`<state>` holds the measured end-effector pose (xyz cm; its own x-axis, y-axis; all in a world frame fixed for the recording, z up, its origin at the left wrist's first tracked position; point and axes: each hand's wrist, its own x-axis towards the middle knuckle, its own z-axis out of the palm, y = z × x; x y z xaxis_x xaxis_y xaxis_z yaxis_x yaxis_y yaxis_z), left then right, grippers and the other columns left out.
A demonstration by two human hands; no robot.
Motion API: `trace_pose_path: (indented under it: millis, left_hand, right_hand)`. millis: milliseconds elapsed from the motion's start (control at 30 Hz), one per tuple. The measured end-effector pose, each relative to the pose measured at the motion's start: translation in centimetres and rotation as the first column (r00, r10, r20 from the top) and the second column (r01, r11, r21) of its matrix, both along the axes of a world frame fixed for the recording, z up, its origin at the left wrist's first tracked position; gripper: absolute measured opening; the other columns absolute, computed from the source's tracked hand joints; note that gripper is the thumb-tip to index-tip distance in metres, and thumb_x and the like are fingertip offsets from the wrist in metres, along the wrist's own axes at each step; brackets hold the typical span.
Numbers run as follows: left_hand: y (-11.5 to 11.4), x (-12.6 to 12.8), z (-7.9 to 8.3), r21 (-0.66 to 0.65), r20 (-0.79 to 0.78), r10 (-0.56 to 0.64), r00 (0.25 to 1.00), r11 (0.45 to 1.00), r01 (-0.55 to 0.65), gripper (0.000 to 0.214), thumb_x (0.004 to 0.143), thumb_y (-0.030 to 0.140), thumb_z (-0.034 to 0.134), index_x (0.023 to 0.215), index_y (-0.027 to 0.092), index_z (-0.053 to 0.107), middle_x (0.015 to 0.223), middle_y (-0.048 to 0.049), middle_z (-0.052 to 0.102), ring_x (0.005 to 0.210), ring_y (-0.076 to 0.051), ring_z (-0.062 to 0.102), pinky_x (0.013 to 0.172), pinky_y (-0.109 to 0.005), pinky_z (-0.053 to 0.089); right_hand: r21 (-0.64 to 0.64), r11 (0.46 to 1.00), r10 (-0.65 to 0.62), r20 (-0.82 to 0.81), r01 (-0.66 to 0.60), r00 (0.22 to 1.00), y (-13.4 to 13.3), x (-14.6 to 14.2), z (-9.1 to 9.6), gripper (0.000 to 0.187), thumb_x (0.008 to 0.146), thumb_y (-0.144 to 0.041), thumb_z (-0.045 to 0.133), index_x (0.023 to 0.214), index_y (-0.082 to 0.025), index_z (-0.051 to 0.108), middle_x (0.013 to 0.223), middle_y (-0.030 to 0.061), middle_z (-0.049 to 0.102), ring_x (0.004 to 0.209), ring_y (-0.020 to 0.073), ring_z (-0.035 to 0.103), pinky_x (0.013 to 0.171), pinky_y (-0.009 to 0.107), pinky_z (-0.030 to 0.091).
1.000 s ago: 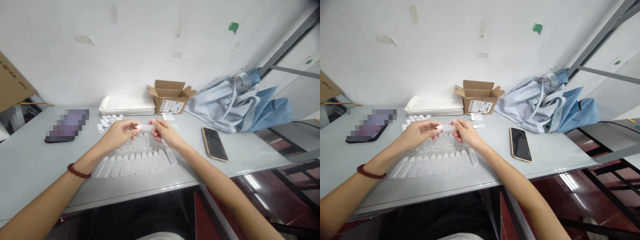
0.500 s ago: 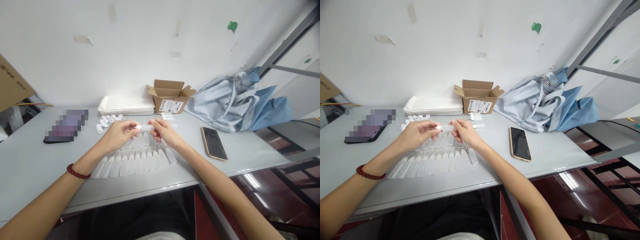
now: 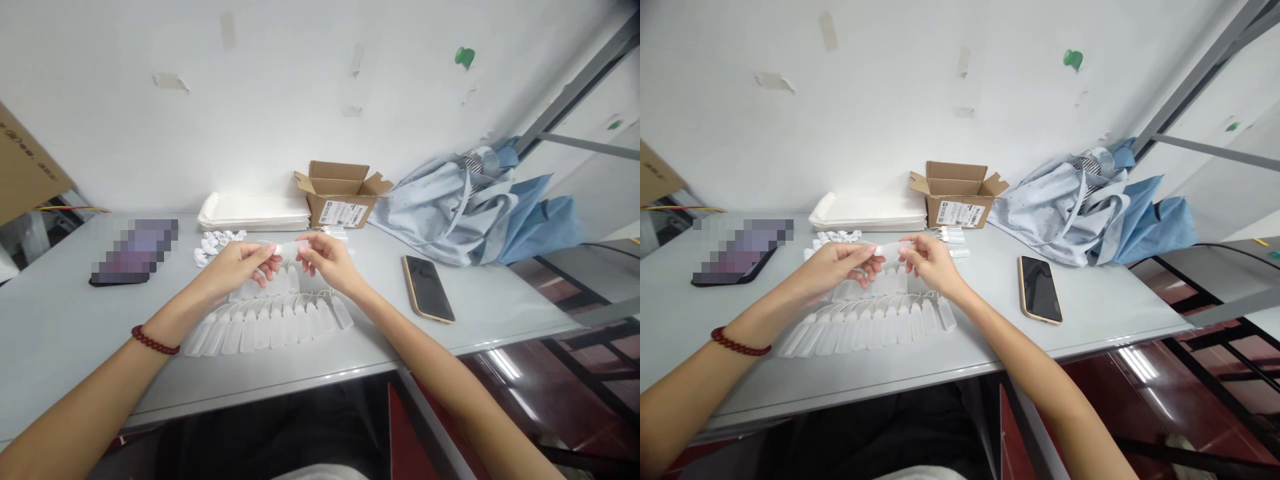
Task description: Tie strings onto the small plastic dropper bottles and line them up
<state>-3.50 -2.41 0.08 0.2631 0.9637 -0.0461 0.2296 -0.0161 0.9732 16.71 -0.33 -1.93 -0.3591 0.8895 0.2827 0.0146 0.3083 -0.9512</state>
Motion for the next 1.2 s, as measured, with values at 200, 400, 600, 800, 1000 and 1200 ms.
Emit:
trace_pose_path:
  millis: [200,400,600,800,1000,1200]
  left_hand:
    - [-0.2,-0.3,0.0,0.167,-0.121,-0.022,0.992,0.985,0.042,0.034,0.086,0.046,0.059,0.075,0.015,0.068,0.067,-0.0026,0.065,0.061,-0.014,0.06,0.064,-0.028,0.051]
    - [-0.7,0.0,0.0,0.473,-0.309,0.101,0.946,0.879,0.061,0.024,0.089,0.037,0.054,0.083,0.017,0.067,0.075,-0.0017,0.065,0.071,-0.014,0.059,0.068,-0.026,0.046]
    - [-0.6,0.3,0.1,0.278,-0.203,0.044,0.978,0.96,0.014,0.036,0.089,0.047,0.053,0.081,0.016,0.068,0.083,-0.0053,0.068,0.068,-0.015,0.062,0.067,-0.029,0.051]
    - [-0.4,0.3,-0.1,0.046,-0.061,0.018,0.998,0.999,-0.015,0.047,0.086,0.056,0.053,0.065,0.015,0.061,0.055,-0.0001,0.054,0.046,-0.012,0.052,0.046,-0.026,0.045]
    - [-0.8,0.5,0.0,0.255,-0.204,0.034,0.978,0.967,0.019,0.041,0.086,0.048,0.057,0.06,0.016,0.059,0.061,-0.001,0.061,0.06,-0.013,0.058,0.064,-0.026,0.048]
    - [-1.1,0.9,-0.1,0.336,-0.229,0.11,0.967,0.941,-0.028,0.025,0.081,0.04,0.064,0.072,0.017,0.065,0.07,-0.0017,0.067,0.068,-0.016,0.062,0.067,-0.028,0.048]
  right_hand:
    - [-0.021,1.0,-0.004,0.001,0.004,1.0,-0.2,0.1,0.2,0.035,0.077,-0.048,0.064,0.088,-0.015,0.058,0.064,-0.0009,0.062,0.047,0.0087,0.052,0.047,0.024,0.044]
    - [-0.088,0.995,-0.033,0.025,0.036,0.999,-0.4,0.2,0.3,0.035,0.078,-0.05,0.061,0.075,-0.016,0.056,0.057,-0.0022,0.058,0.044,0.0086,0.051,0.047,0.024,0.042]
    - [-0.082,0.997,-0.014,-0.012,0.013,1.0,-0.3,0.1,0.2,0.037,0.078,-0.052,0.062,0.078,-0.016,0.056,0.061,-0.0012,0.059,0.047,0.0094,0.053,0.048,0.024,0.043]
    - [0.01,1.0,-0.011,0.062,0.01,0.998,-0.9,-0.1,0.4,0.03,0.083,-0.046,0.059,0.08,-0.016,0.056,0.063,-0.0013,0.06,0.049,0.009,0.053,0.052,0.024,0.044]
    - [0.036,0.997,-0.074,0.124,0.071,0.99,-1.0,0.0,0.4,0.032,0.087,-0.043,0.052,0.069,-0.017,0.053,0.055,-0.0033,0.055,0.049,0.0097,0.052,0.054,0.024,0.042]
    - [-0.024,0.997,-0.074,0.113,0.077,0.991,-0.9,-0.1,0.3,0.029,0.087,-0.039,0.052,0.067,-0.018,0.051,0.052,-0.0042,0.054,0.046,0.0097,0.052,0.054,0.024,0.041]
